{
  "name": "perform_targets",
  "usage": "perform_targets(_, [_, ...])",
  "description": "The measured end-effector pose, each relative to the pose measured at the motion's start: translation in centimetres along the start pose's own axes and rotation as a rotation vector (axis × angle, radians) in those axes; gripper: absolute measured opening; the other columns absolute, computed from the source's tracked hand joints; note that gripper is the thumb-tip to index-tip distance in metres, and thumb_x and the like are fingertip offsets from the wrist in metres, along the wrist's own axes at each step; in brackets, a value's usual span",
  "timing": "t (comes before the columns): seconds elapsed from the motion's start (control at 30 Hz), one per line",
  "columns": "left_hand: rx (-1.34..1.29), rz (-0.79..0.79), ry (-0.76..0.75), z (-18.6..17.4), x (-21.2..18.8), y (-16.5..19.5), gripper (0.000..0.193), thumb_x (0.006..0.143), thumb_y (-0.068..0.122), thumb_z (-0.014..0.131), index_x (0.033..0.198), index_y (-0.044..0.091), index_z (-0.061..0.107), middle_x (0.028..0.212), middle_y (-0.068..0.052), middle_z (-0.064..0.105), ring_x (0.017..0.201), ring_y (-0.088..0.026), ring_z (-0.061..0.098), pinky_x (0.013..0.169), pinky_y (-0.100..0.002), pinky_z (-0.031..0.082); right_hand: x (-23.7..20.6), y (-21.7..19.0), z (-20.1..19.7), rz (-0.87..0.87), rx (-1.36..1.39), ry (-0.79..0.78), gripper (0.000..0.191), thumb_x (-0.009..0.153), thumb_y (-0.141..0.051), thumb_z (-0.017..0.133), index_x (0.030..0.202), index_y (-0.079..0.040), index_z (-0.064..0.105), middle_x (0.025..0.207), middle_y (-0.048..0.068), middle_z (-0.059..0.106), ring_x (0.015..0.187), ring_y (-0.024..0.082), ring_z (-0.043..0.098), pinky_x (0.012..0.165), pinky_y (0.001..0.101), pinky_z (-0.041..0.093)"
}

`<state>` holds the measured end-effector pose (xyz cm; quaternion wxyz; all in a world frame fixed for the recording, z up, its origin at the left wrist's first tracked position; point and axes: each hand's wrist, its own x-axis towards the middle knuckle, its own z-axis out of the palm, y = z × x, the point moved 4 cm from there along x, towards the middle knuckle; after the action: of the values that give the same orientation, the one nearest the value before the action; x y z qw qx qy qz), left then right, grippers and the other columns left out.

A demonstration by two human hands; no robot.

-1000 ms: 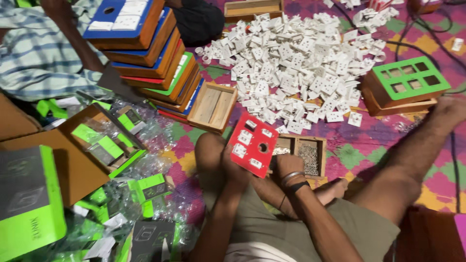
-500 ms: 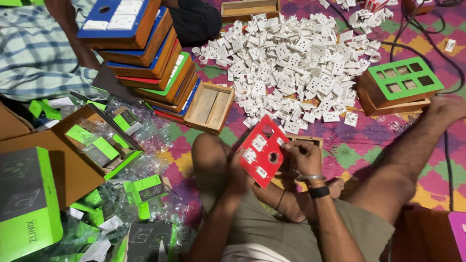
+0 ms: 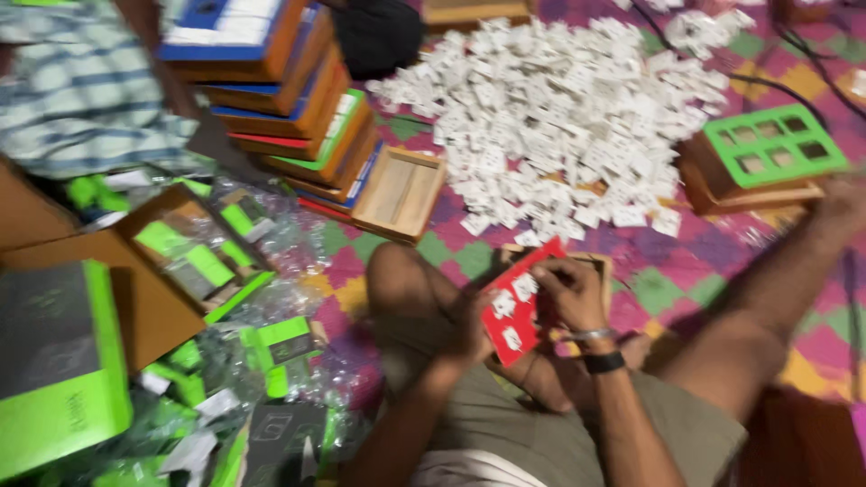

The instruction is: The person sits on the floor and assembles small white electrical components into red and purple plastic templates using small metal fasteners from a wooden box. The person repeatedly picks up components, places them into the template slots, and secures them with fasteners.

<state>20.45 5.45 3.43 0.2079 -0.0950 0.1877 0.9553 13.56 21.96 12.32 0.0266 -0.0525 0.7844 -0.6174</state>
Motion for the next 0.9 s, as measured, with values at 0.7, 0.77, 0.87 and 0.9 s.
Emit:
perform_targets(0.7, [0.123,0.064,-0.051,1.5,-2.2,1.5,0.052,0.099,0.033,0.058,0.144,0.007,0.053,0.128,-0.010,0.068,0.116,-0.022,0.068,0.100,-0.040,0.056,-2.3,-4.2,3.1,-0.259,-0.252,0.294,0.019,0.099,-0.020,0.073,0.094,-0.002,0.070,0.082,0.008,0.067,0.073,0.016,0.062,0.068,0.0310,0.050])
perform_targets(0.77, [0.100,0.045,-0.033,2.0,-2.2,1.3,0.048,0.099,0.031,0.058,0.138,0.004,0.055,0.118,-0.012,0.070,0.104,-0.024,0.070,0.093,-0.043,0.059,-1.5,-2.5,2.1,-0.232,-0.131,0.253,0.020,0.100,-0.020,0.073,0.092,-0.002,0.068,0.079,0.004,0.065,0.073,0.011,0.057,0.068,0.0274,0.048])
perform_targets(0.87, [0.224,0.246,-0.002,3.1,-2.0,2.0,0.045,0.101,0.025,0.060,0.136,-0.002,0.056,0.111,-0.016,0.069,0.096,-0.026,0.071,0.086,-0.044,0.059,-0.6,-0.6,1.4,-0.165,-0.166,0.198,0.019,0.090,-0.017,0.078,0.088,-0.003,0.066,0.077,0.002,0.064,0.070,0.009,0.055,0.064,0.0256,0.045])
perform_targets(0.9, [0.286,0.348,0.018,3.6,-2.2,2.2,0.044,0.102,0.022,0.061,0.137,-0.005,0.056,0.112,-0.016,0.069,0.095,-0.025,0.071,0.085,-0.044,0.059,-0.4,0.1,1.2,-0.081,-0.171,0.179,0.020,0.086,-0.016,0.080,0.086,-0.003,0.066,0.075,0.003,0.063,0.066,0.010,0.054,0.060,0.0257,0.044])
